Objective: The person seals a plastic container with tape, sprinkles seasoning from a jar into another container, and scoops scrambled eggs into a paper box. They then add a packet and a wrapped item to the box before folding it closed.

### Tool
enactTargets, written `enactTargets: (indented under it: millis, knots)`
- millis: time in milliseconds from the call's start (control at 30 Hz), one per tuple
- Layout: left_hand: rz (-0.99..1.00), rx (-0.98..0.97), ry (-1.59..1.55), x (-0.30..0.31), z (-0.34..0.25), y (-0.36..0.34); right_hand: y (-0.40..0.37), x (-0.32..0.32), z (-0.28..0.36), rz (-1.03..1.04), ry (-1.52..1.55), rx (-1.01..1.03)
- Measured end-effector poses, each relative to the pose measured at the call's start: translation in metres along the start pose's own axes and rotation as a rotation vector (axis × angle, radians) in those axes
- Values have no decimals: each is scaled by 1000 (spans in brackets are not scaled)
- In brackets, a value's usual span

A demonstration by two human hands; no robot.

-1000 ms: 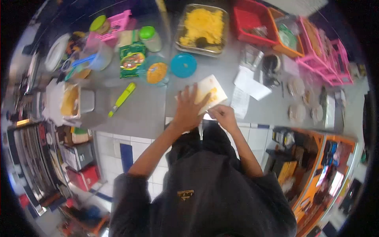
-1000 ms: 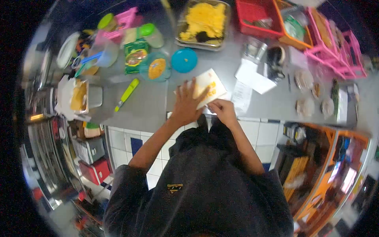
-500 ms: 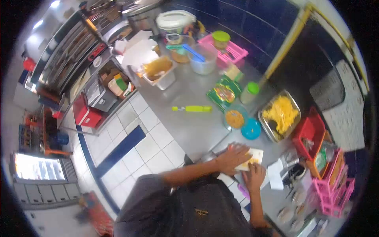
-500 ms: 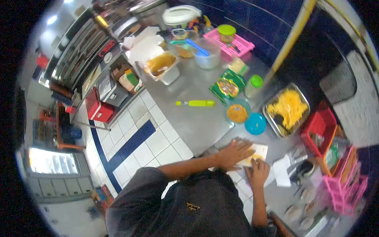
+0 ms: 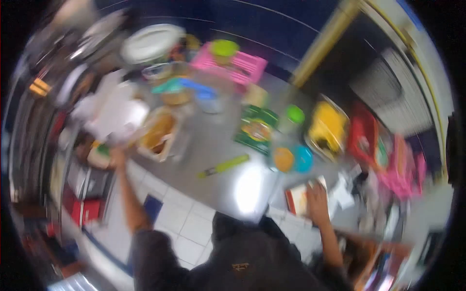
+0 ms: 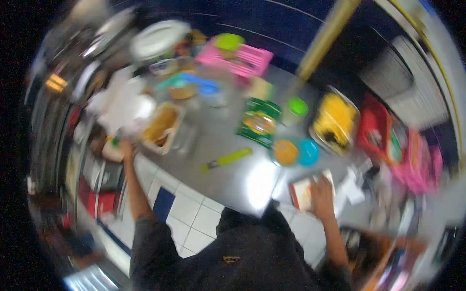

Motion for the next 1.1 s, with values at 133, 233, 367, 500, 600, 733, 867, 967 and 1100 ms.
enactTargets:
  millis: [133, 233, 367, 500, 600, 733, 867, 967, 1100]
  knots:
    - [277, 248, -2039, 8, -9, 42, -1, -12, -8, 31, -108, -154]
    - [77, 221, -1948, -20, -11, 52, -7, -11, 6, 89, -103, -339]
    - [-379, -37, -549, -43, 11, 51, -6, -11, 5, 125, -6, -545]
    - [-682, -41, -1061, -27, 17, -10, -11, -20, -5, 118, 18, -568]
    - [205, 107, -521, -10, 35, -42, -10, -12, -4, 128, -15, -523]
    - [-156, 335, -1080, 40, 25, -146, 5, 9, -30, -120, 84, -340]
    - [-518, 128, -744, 82, 29, -261, 52, 12, -111, -429, 89, -326]
    - [-191, 635, -1312, 260, -41, -301, 68, 39, -148, -219, 124, -606]
    - [16, 363, -1024, 251, -114, -396, 27, 31, -170, -73, 272, -383]
Point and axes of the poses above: each hand's wrist, its own y-axis towards the middle knuckle, its own x-axis out of the back of the hand, z = x × y, the point moved 2 cm from there along y, towards the middle knuckle, and after that the axes turned 5 degrees about -x, right-handed, at the moved point
